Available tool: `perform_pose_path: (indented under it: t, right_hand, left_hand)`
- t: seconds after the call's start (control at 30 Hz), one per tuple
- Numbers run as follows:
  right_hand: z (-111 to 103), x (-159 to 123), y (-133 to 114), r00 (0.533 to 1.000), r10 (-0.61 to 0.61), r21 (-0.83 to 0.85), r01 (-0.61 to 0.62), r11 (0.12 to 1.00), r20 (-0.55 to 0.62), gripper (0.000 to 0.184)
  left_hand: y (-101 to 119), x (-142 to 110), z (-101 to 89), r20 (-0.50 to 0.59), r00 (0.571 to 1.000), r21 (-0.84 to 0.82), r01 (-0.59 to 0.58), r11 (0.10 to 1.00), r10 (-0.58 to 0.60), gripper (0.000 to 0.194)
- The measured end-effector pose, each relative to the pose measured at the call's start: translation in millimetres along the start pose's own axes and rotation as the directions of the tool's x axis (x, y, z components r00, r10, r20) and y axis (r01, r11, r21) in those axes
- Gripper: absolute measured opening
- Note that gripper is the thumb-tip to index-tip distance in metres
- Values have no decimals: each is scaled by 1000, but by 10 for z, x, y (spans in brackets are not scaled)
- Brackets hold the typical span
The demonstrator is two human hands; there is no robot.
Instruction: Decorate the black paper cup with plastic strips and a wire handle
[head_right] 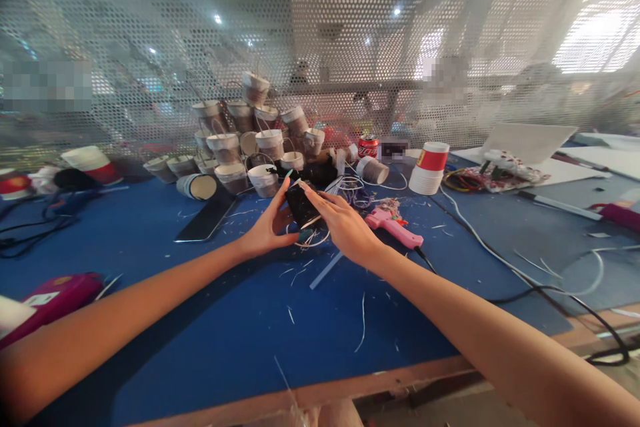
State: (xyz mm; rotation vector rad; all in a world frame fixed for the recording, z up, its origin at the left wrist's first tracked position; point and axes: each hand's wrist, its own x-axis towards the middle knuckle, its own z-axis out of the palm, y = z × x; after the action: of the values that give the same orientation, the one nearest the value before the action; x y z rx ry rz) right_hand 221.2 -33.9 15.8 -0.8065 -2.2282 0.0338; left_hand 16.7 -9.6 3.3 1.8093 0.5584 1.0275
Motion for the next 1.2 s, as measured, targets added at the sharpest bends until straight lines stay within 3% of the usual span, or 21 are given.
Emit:
perform_pose_path:
  t: [0.53,0.73,0.9,1.07,1.2]
  right_hand:
    - [46,4,4,999,-29,38,28,999,34,68]
    - [18,7,-27,999,31,107,-32,994,9,64]
    - [18,-8,-36,993,112,263,-115,958,25,81]
    - [22,-22,20,980,196,334,-171,927,-42,79]
    - [-33,-27,70,953,288,351,-239,905,-94,61]
  left_hand:
    - [42,-17,29,-85,996,83,34,996,-27,94]
    - [14,7,-13,-47,998,-69,37,997,-40,89]
    - [7,51,-28,-193,972,-220,92,971,-136,57]
    - [26,73,-29,-350,918,-290,85,953,-189,60]
    - [16,88,-45,-483,859,-291,26,956,-170,66]
